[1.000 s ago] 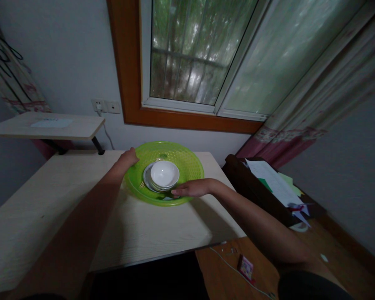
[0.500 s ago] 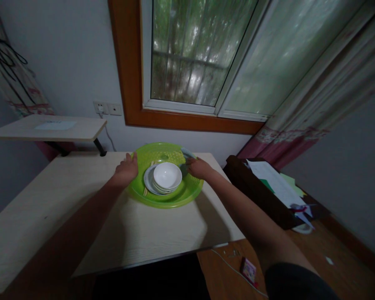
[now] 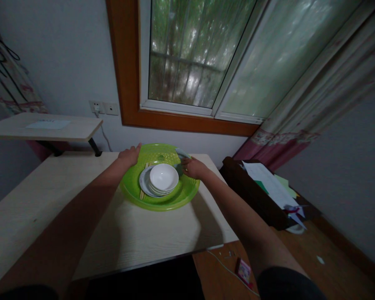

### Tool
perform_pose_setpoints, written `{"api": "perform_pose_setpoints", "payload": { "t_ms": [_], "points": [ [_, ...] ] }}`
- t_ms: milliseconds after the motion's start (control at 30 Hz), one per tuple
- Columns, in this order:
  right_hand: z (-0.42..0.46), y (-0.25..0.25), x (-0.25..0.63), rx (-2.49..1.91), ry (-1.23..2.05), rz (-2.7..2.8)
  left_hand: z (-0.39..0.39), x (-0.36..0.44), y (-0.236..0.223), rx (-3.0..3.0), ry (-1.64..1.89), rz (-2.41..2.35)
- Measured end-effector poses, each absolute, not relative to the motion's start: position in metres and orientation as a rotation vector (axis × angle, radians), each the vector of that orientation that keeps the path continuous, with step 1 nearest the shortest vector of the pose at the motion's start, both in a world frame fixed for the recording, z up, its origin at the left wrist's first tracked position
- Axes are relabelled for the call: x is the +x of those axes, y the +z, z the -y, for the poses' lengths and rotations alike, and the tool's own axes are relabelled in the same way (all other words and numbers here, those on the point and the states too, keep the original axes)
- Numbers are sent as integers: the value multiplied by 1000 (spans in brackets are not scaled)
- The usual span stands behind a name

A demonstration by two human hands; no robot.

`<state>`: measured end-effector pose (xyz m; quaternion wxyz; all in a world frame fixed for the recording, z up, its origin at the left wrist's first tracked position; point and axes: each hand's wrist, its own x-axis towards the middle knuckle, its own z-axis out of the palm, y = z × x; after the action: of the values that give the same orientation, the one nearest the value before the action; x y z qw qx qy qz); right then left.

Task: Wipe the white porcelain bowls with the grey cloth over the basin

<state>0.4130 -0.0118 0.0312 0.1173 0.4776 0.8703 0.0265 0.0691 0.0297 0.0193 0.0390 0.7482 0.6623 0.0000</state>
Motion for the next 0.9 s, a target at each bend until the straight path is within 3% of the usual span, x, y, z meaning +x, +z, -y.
{"api": "perform_pose_setpoints", "payload": {
  "t_ms": [333, 433, 600, 733, 833, 900],
  "points": [
    [35, 24, 407, 1464, 315, -2525, -46, 56, 2, 2189, 3, -2069],
    [60, 32, 396, 1524, 149, -2408, -42, 57, 2, 2072, 3, -2144],
    [102, 58, 373, 1284, -549, -2332, -29, 62, 8, 1943, -2, -2221],
    [108, 71, 370, 1166, -928, -2423, -20, 65, 12, 1915, -7, -2234],
    [91, 71, 379, 1210, -897, -2398, -16, 66, 12, 1894, 34, -2260],
    [73, 67, 388, 1344, -641, -2302, -14, 67, 11, 1890, 56, -2269]
  ]
}}
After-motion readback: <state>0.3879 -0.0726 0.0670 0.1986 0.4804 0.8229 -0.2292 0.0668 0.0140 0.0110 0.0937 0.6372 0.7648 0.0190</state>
